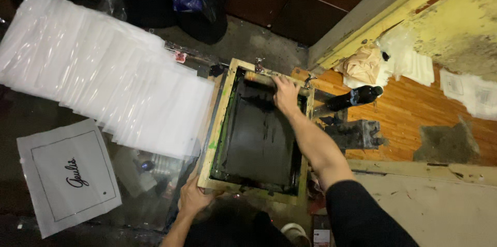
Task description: The person performs screen printing by placing a white sheet under a screen frame, using a squeegee to pull ink across the screen, and then lifting the sheet to reveal the printed design. The person repeats this process multiple times, stacking the printed sheets on the table.
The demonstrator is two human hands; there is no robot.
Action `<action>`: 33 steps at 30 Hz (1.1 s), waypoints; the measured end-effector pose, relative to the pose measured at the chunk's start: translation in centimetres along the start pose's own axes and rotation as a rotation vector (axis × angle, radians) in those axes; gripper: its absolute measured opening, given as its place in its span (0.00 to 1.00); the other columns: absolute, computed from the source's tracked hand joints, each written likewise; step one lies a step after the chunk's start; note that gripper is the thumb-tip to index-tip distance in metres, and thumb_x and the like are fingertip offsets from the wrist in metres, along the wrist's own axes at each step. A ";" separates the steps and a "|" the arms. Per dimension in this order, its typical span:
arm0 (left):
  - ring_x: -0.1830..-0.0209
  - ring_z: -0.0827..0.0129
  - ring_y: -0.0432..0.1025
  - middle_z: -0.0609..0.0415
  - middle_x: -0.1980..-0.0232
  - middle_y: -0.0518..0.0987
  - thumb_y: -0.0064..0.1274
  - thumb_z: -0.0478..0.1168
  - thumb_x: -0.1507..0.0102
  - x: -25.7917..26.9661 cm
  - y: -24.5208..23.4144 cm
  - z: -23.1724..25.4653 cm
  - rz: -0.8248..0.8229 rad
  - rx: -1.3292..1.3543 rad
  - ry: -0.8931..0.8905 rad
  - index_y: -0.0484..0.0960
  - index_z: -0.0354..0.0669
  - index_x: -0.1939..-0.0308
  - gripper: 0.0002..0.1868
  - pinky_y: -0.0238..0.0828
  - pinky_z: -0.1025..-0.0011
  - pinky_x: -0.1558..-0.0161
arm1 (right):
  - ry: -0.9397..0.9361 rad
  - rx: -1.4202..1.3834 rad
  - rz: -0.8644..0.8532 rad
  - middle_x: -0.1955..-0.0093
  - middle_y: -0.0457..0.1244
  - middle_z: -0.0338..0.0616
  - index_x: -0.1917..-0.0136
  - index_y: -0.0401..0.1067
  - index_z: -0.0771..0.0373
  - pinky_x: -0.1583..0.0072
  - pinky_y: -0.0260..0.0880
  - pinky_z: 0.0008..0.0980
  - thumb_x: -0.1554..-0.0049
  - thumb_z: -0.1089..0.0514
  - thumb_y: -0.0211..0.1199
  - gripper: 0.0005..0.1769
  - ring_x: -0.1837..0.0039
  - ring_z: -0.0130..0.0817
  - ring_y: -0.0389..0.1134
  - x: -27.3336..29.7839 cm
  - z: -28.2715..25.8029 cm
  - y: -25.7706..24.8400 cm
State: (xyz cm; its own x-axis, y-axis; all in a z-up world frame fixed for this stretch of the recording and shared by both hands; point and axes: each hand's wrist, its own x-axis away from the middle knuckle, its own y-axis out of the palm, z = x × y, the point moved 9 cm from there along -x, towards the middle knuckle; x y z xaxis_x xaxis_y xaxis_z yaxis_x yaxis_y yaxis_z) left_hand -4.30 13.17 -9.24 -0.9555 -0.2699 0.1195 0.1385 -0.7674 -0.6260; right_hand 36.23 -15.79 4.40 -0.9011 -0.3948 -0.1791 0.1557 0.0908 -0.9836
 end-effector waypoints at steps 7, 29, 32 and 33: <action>0.47 0.44 0.83 0.48 0.37 0.86 0.73 0.55 0.56 0.3 0.6 -0.8 0.040 -0.052 0.034 0.88 0.49 0.50 0.33 0.80 0.50 0.49 | 0.118 0.009 -0.257 0.33 0.71 0.49 0.26 0.72 0.43 0.41 0.72 0.67 0.56 0.60 0.70 0.43 0.34 0.61 0.72 -1.3 2.0 3.0; 0.60 0.33 0.82 0.35 0.67 0.81 0.74 0.75 0.51 1.6 -4.7 4.4 0.073 0.017 0.035 0.75 0.41 0.58 0.44 0.77 0.43 0.57 | 0.140 -0.001 -0.478 0.39 0.66 0.40 0.31 0.65 0.48 0.34 0.68 0.69 0.52 0.47 0.78 0.39 0.33 0.43 0.68 24.2 -11.7 -4.5; 0.61 0.36 0.82 0.37 0.67 0.83 0.72 0.77 0.52 1.5 -4.4 3.6 0.065 -0.050 0.006 0.76 0.41 0.58 0.45 0.77 0.45 0.59 | 0.129 0.001 -0.589 0.39 0.67 0.39 0.33 0.65 0.47 0.35 0.68 0.71 0.52 0.46 0.77 0.37 0.32 0.43 0.68 25.8 -12.8 -3.6; 0.63 0.39 0.83 0.38 0.68 0.83 0.72 0.78 0.54 1.1 -4.0 3.0 0.076 -0.093 0.007 0.77 0.43 0.59 0.45 0.78 0.47 0.60 | 0.103 0.039 -0.651 0.39 0.67 0.40 0.32 0.66 0.48 0.34 0.68 0.72 0.51 0.45 0.78 0.38 0.32 0.43 0.68 26.5 -13.4 -2.9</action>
State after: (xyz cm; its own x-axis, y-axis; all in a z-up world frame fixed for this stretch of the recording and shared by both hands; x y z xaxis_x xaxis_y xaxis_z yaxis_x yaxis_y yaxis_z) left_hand -5.11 14.18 -4.35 -0.9451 -0.3205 0.0639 0.1856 -0.6875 -0.7021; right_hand 6.44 -14.29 2.81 -0.8502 -0.2680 0.4532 -0.4212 -0.1703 -0.8908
